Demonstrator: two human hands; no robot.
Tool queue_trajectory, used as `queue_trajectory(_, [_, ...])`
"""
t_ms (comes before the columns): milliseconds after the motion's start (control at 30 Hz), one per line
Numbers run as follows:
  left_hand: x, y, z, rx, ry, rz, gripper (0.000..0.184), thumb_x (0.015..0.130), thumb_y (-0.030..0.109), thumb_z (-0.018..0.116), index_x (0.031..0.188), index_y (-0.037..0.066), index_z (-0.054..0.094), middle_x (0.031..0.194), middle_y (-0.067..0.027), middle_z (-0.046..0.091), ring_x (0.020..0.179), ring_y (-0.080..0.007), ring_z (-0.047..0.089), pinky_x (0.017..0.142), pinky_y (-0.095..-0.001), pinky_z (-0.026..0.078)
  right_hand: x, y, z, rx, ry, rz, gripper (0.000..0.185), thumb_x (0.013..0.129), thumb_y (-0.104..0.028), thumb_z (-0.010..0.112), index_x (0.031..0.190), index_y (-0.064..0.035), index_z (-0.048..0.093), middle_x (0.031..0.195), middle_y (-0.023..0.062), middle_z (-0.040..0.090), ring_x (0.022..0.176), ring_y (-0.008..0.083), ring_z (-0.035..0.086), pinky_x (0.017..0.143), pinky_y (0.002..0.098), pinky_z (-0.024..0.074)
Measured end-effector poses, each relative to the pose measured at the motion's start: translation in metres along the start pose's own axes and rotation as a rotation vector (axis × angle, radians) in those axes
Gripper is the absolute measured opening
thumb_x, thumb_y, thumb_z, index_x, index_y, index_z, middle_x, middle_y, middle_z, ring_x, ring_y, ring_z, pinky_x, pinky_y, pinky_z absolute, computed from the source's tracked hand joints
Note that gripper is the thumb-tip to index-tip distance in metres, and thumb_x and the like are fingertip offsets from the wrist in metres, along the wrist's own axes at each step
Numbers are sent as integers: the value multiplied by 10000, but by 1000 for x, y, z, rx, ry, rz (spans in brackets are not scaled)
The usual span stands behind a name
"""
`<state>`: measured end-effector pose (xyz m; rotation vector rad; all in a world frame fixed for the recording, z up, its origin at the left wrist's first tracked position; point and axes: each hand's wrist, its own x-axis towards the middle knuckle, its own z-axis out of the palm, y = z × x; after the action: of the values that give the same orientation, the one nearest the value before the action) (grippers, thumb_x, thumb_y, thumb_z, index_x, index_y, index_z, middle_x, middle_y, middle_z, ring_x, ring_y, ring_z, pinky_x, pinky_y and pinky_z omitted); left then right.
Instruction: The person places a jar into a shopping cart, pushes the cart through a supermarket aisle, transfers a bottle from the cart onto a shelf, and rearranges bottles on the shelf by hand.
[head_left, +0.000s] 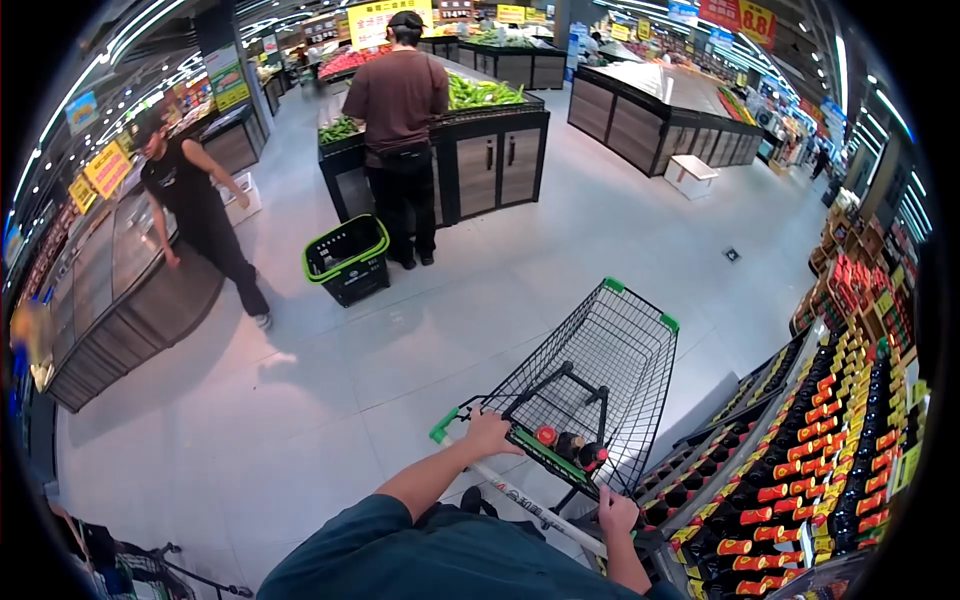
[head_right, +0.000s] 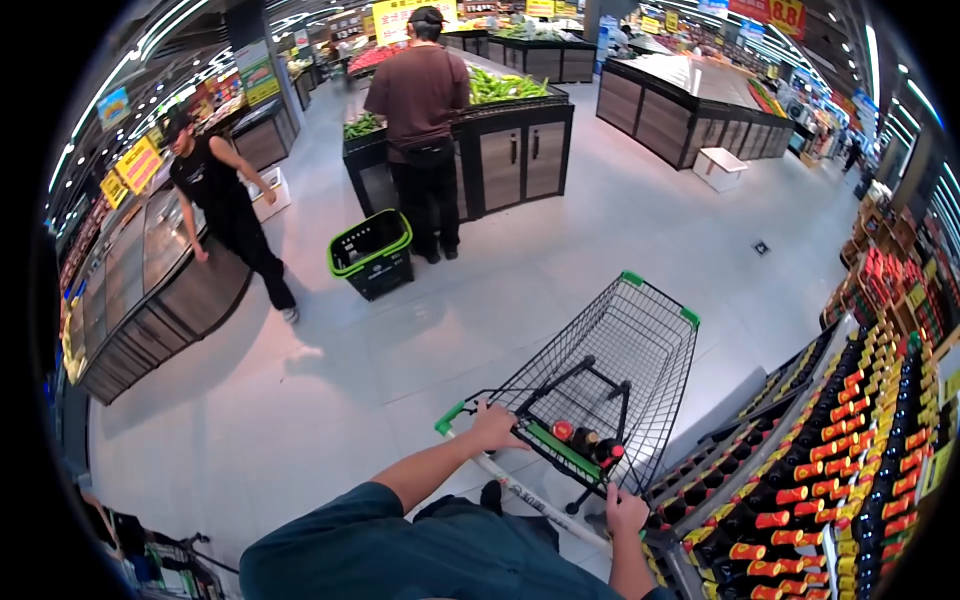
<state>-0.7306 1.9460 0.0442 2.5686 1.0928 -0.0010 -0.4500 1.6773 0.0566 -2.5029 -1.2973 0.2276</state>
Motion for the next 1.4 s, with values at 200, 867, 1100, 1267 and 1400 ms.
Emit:
queue_trajectory(200, [43,-25,-35,-15,-29,58,793,638,829,701,860,72,777,896,-150,711,994,-324,650,1106,-653,255,27,-31,7,-21,86,45,457,957,-397,533,751,-50,747,661,232,640,646,442,646,638,553,497])
queue_trajectory(867, [163,-32,-99,43,-15,187,735,628,825,702,835,124,779,817,-108,668,933,-295,635,981,-570,311,114,-54,-25,-34,115,128,405,935,-347,513,763,-55,734,667,222,650,621,459,632,610,558,506])
queue_trajectory(1100, [220,-12,-105,17,-110,207,729,646,805,710,845,107,775,861,-117,705,965,-308,648,1054,-646,282,152,-32,-26,-64,200,180,364,906,-325,549,697,-79,717,622,204,641,591,435,639,577,546,508])
queue_trajectory(1267, [246,-5,-117,21,-144,220,738,662,812,691,858,106,783,863,-121,701,988,-304,637,1066,-655,266,174,-37,-43,-37,136,275,359,895,-337,547,769,-67,748,680,224,655,656,446,654,651,547,528])
queue_trajectory(1400, [287,21,-107,64,-126,240,711,650,805,718,849,126,789,820,-107,669,945,-295,628,982,-572,316,205,-5,-48,-47,184,265,338,878,-320,558,757,-65,744,689,229,656,657,450,647,642,547,524])
